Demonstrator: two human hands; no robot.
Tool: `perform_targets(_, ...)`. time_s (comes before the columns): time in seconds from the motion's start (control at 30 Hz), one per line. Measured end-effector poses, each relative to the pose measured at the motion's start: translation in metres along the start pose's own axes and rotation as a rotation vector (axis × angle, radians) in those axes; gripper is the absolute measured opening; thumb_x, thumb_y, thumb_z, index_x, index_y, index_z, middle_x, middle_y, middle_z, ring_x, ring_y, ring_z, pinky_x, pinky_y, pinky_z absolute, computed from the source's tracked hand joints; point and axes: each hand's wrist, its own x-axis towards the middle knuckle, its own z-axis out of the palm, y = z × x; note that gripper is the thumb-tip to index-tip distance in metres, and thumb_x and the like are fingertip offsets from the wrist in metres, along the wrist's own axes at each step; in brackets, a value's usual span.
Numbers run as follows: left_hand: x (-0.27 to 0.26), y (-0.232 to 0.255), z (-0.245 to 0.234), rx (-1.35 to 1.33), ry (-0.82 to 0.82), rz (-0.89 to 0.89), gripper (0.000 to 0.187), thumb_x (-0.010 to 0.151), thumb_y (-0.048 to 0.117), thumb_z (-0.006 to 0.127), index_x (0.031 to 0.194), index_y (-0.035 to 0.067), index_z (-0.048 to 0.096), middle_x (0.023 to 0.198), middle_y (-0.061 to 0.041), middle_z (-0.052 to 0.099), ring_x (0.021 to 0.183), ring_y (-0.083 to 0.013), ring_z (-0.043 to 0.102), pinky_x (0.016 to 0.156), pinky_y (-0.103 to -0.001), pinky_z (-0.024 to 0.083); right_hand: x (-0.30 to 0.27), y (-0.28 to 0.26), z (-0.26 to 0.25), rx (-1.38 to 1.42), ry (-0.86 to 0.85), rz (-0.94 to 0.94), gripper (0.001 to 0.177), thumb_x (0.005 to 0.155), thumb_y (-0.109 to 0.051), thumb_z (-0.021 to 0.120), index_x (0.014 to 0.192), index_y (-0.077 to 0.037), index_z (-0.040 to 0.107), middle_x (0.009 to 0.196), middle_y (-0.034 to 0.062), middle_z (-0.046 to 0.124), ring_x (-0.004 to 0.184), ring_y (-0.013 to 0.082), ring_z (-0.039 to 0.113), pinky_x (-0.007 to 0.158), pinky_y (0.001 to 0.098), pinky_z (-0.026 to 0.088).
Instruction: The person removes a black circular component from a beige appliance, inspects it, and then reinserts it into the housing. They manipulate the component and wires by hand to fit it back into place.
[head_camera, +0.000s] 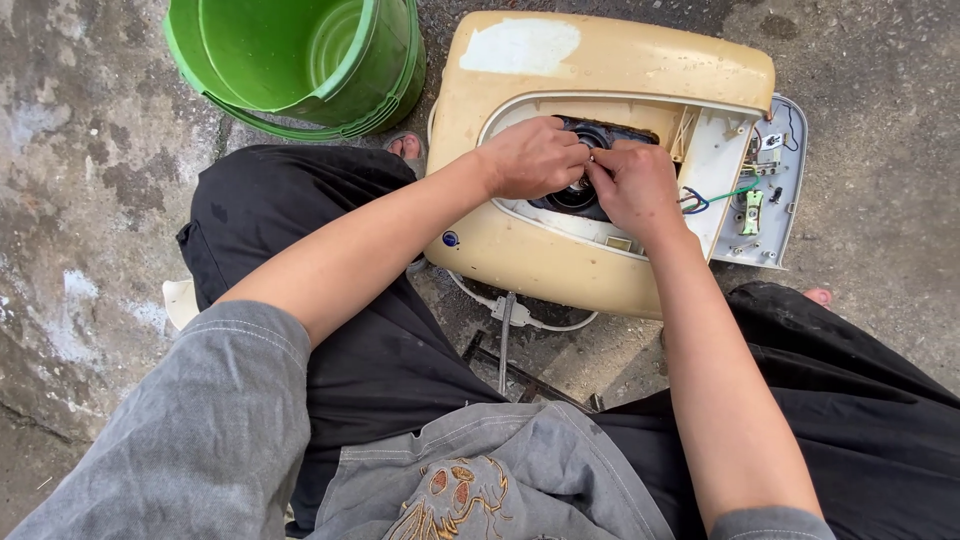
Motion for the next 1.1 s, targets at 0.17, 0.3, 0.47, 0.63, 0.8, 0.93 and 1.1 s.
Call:
perform_targets(0.17,-0.002,-0.004,0.006,0.015,0.035,0.032,0.018,0.098,0.030,0.063,0.081,0.025,0.063,0.080,0.010,0.054,0.074,-0.0120,0.059,0.068,-0.029,0.046,-0.005,-0.033,-0.015,0.146,0.058,0.107,0.030,0.088,-0.001,0.074,0.117,-0.004,0.079,0.064,0.0092,0.056,0.065,0.0318,0.063,0.062,0.0403,0.052)
perform_targets(0.3,0.003,-0.011,-0.001,-0.034,0.031,0.067,0.016,0.097,0.025,0.060,0.082,0.021,0.063,0.085,0.005,0.055,0.077,-0.0141,0.058,0.070,-0.029,0.047,-0.005,-0.067,-0.032,0.089,0.216,0.116,0.015,0.088,0.002,0.079,0.103,0.001,0.080,0.064,0.0076,0.054,0.060,0.0245,0.053,0.059,0.0354,0.045)
perform_targets(0.47,0.009,-0.010,-0.002,-0.123,-0.024,0.104,0.012,0.096,0.019,0.059,0.086,0.017,0.064,0.088,-0.002,0.059,0.080,-0.0178,0.060,0.074,-0.030,0.048,-0.018,-0.074,-0.022,-0.172,-0.059,0.277,0.011,0.083,-0.010,0.075,0.091,-0.008,0.083,0.079,0.0085,0.072,0.064,0.0294,0.063,0.065,0.0396,0.051)
perform_targets(0.63,0.002,-0.015,0.002,-0.026,-0.044,0.084,0.014,0.102,0.024,0.053,0.092,0.017,0.059,0.087,-0.001,0.057,0.078,-0.0162,0.058,0.074,-0.030,0.044,-0.012,-0.078,-0.018,-0.193,0.009,0.214,0.009,0.089,-0.007,0.075,0.093,-0.007,0.082,0.070,0.0129,0.064,0.055,0.0319,0.054,0.057,0.0420,0.047)
perform_targets(0.8,-0.006,-0.018,0.004,-0.085,-0.035,0.108,0.010,0.100,0.023,0.054,0.096,0.015,0.058,0.095,-0.003,0.056,0.085,-0.0183,0.058,0.075,-0.029,0.050,-0.007,-0.074,-0.013,-0.272,-0.119,0.282,0.016,0.086,-0.015,0.074,0.099,-0.009,0.082,0.082,0.0147,0.073,0.065,0.0377,0.064,0.063,0.0460,0.052)
perform_targets(0.93,-0.004,-0.023,0.018,-0.059,-0.105,0.228,0.009,0.097,0.021,0.056,0.101,0.018,0.063,0.102,-0.004,0.053,0.088,-0.0195,0.056,0.072,-0.026,0.054,-0.006,-0.065,-0.013,-0.368,-0.154,0.186,0.011,0.088,-0.017,0.073,0.085,-0.008,0.080,0.076,0.0081,0.071,0.061,0.0356,0.063,0.061,0.0450,0.050)
perform_targets(1.1,-0.001,-0.021,0.019,-0.128,-0.150,0.214,0.009,0.098,0.018,0.056,0.099,0.015,0.065,0.100,-0.005,0.054,0.087,-0.0192,0.056,0.075,-0.027,0.054,-0.014,-0.061,-0.006,-0.336,-0.049,0.024,0.009,0.090,-0.013,0.074,0.085,-0.006,0.077,0.075,0.0058,0.067,0.056,0.0315,0.058,0.057,0.0418,0.047)
